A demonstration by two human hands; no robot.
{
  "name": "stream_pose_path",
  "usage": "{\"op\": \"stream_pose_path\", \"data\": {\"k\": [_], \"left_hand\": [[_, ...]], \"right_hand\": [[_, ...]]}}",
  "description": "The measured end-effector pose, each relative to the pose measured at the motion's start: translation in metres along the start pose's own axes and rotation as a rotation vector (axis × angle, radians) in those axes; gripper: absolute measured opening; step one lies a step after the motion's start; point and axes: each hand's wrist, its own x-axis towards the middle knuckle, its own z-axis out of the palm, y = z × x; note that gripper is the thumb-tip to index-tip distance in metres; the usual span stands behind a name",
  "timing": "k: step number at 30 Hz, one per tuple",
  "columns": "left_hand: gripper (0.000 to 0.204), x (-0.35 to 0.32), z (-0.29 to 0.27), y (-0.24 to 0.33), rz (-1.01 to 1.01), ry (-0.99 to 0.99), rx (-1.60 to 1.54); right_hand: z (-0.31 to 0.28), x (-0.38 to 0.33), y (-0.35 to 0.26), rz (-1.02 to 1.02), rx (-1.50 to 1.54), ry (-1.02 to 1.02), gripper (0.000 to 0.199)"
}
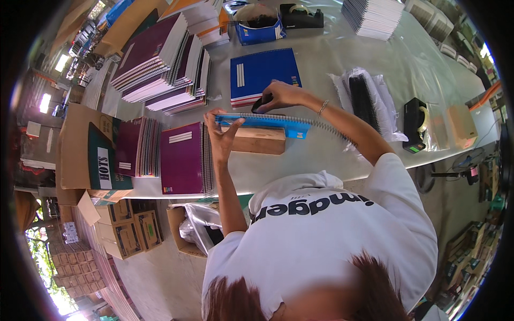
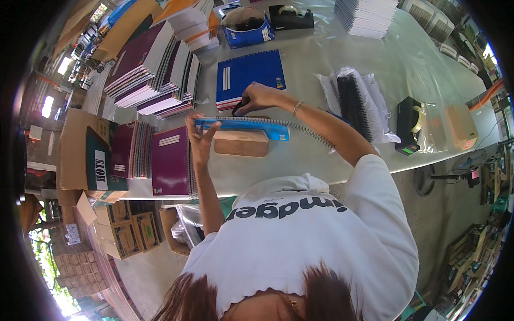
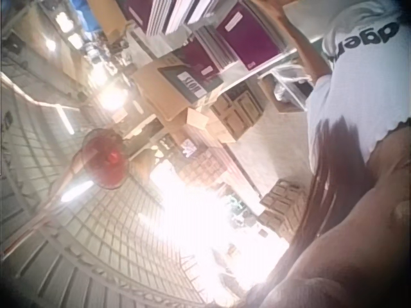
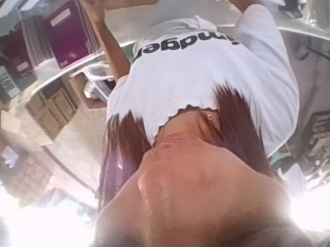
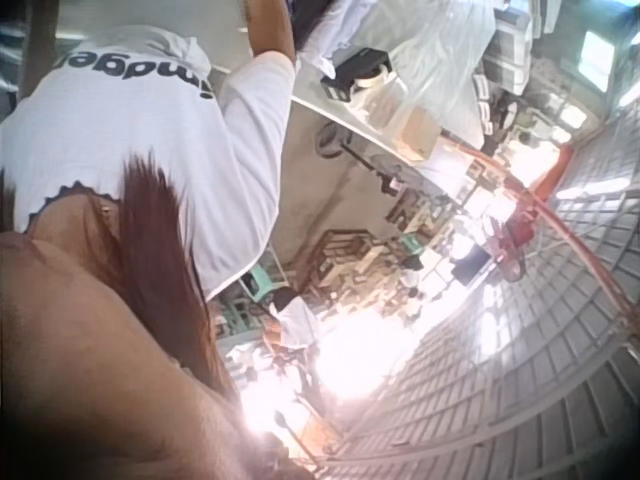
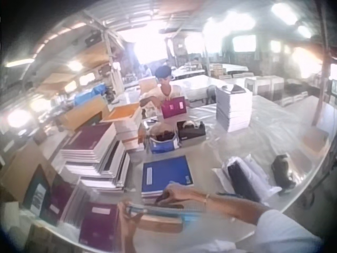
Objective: The person inserts a metal spiral through the holes of a notebook, cuts the coil with a pair of pliers, and places the notebook onto a stack. They repeat this process with several other notebooks of different colors.
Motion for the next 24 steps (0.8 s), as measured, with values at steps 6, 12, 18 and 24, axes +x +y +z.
{"op": "stream_pose_path", "data": {"k": [6, 12, 18, 24], "left_hand": [[0.045, 0.001, 0.006, 0.010, 0.058, 0.043, 0.040], [0.042, 0.002, 0.005, 0.006, 0.062, 0.033, 0.017], [0.034, -0.006, 0.026, 0.016, 0.133, 0.272, 0.168], [0.034, -0.055, 0.035, 0.037, 0.050, 0.398, 0.302]], "right_hand": [[-0.010, -0.021, -0.013, -0.100, 1.240, -0.012, 0.053], [-0.018, -0.023, -0.023, -0.051, 0.716, -0.057, 0.067], [0.004, -0.015, 0.073, 0.140, 0.348, 0.212, 0.078], [0.030, -0.091, 0.189, 0.431, 0.148, 0.224, 0.084]]}}
